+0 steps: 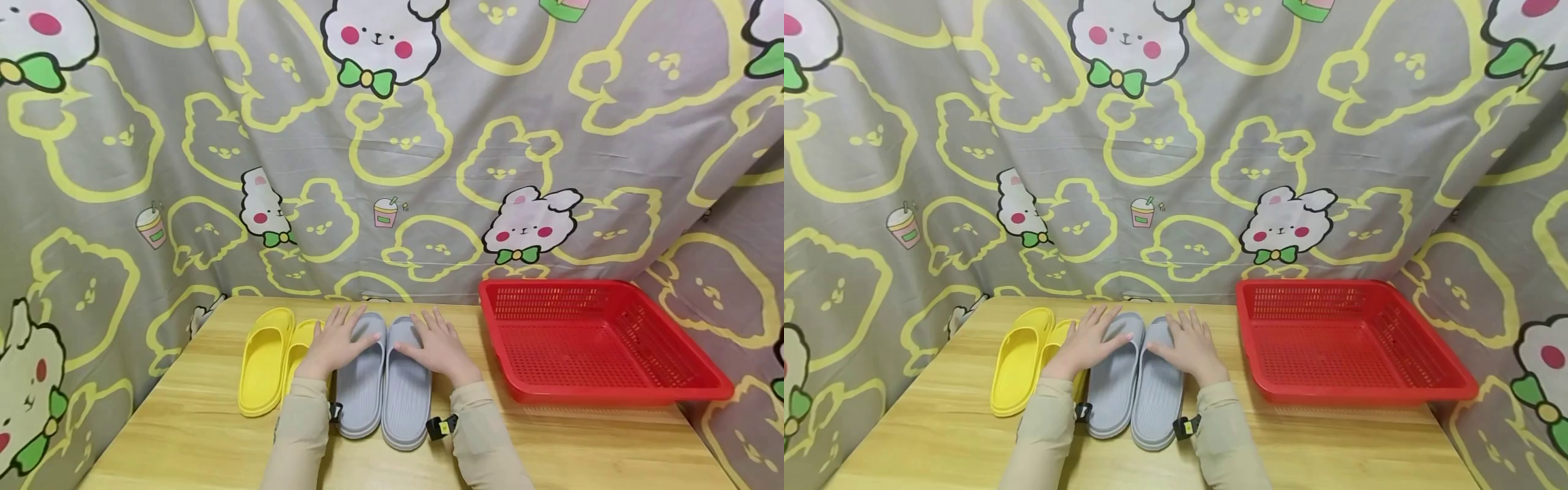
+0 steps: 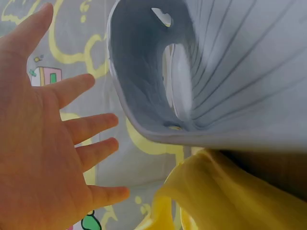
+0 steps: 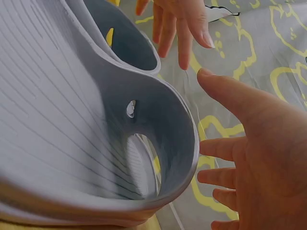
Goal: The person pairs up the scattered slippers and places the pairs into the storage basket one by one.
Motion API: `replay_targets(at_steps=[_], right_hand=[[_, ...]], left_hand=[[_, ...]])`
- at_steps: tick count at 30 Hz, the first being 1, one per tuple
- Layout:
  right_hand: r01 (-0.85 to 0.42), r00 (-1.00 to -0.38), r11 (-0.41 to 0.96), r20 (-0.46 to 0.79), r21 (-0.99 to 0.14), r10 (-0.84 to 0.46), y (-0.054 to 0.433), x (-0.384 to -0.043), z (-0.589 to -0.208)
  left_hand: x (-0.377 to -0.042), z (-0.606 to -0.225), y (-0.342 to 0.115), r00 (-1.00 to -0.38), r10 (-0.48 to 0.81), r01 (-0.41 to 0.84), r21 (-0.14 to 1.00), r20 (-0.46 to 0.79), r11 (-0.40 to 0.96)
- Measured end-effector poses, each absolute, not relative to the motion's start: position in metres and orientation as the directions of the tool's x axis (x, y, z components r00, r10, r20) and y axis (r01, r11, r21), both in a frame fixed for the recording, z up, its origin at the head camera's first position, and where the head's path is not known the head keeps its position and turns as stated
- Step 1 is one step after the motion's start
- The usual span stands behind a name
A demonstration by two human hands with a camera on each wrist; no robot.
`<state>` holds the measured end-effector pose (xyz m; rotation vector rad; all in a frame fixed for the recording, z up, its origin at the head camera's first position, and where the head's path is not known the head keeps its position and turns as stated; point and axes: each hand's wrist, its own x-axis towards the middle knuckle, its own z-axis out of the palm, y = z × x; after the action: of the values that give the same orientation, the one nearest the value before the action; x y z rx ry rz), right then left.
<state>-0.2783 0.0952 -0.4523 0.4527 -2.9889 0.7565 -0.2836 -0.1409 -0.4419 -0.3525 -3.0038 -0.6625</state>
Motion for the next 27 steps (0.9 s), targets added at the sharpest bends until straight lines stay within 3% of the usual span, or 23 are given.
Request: replay_targets(at_steps=[27], right_hand=[[-0.312, -0.938, 0.836, 0.007, -0.451, -0.346, 0.088, -0.289, -0.459]], left_hand=[[-0.303, -0.447, -0.127, -0.964, 0.267, 0.234, 0.425, -0.018, 0.874]])
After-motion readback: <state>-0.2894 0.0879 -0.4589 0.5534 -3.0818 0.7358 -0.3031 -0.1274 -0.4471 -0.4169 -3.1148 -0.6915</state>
